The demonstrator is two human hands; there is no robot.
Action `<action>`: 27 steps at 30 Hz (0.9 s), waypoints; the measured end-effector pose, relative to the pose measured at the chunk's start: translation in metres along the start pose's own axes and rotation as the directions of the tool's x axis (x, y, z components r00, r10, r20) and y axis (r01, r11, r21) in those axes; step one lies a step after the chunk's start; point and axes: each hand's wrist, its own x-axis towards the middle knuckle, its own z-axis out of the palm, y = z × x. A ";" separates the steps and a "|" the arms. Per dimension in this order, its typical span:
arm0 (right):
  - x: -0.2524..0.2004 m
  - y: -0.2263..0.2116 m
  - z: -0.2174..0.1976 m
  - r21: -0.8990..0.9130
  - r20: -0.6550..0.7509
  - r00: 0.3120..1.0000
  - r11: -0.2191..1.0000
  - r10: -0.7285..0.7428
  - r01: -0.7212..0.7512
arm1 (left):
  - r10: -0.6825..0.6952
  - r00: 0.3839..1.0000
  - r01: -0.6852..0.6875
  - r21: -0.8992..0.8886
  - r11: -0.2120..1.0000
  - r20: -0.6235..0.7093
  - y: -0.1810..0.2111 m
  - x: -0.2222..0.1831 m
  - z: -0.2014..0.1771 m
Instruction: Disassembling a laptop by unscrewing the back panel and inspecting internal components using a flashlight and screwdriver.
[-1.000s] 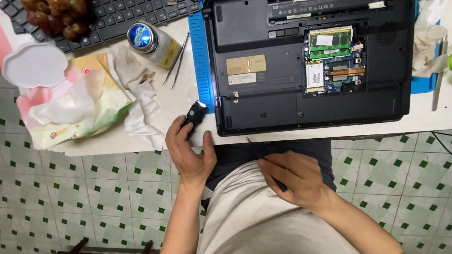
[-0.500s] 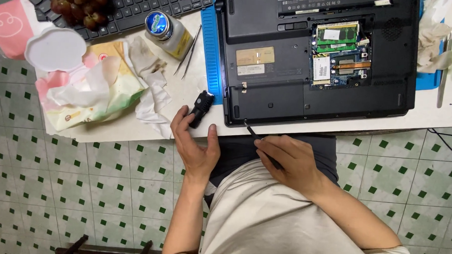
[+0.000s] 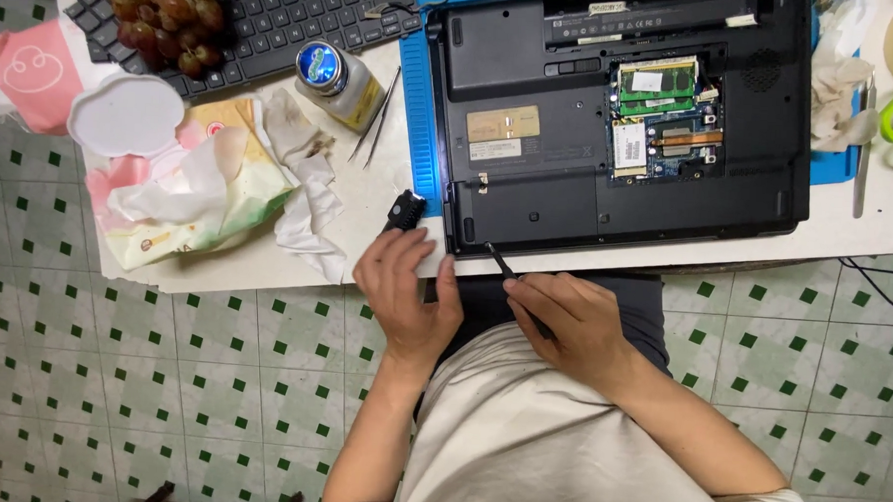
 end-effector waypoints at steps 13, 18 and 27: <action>-0.006 0.007 0.014 -0.238 0.042 0.957 0.928 -0.286 0.288 | -0.042 0.987 0.051 -0.056 0.997 0.153 0.014 0.009 0.011; -0.006 0.010 0.018 -0.290 -0.010 0.915 0.877 -0.402 0.383 | -0.035 0.985 0.047 -0.068 0.997 0.169 0.016 0.012 0.010; -0.033 0.032 0.003 -0.121 -0.081 0.944 0.943 -0.320 0.310 | 0.024 0.981 -0.019 -0.026 0.999 0.190 0.021 0.018 0.010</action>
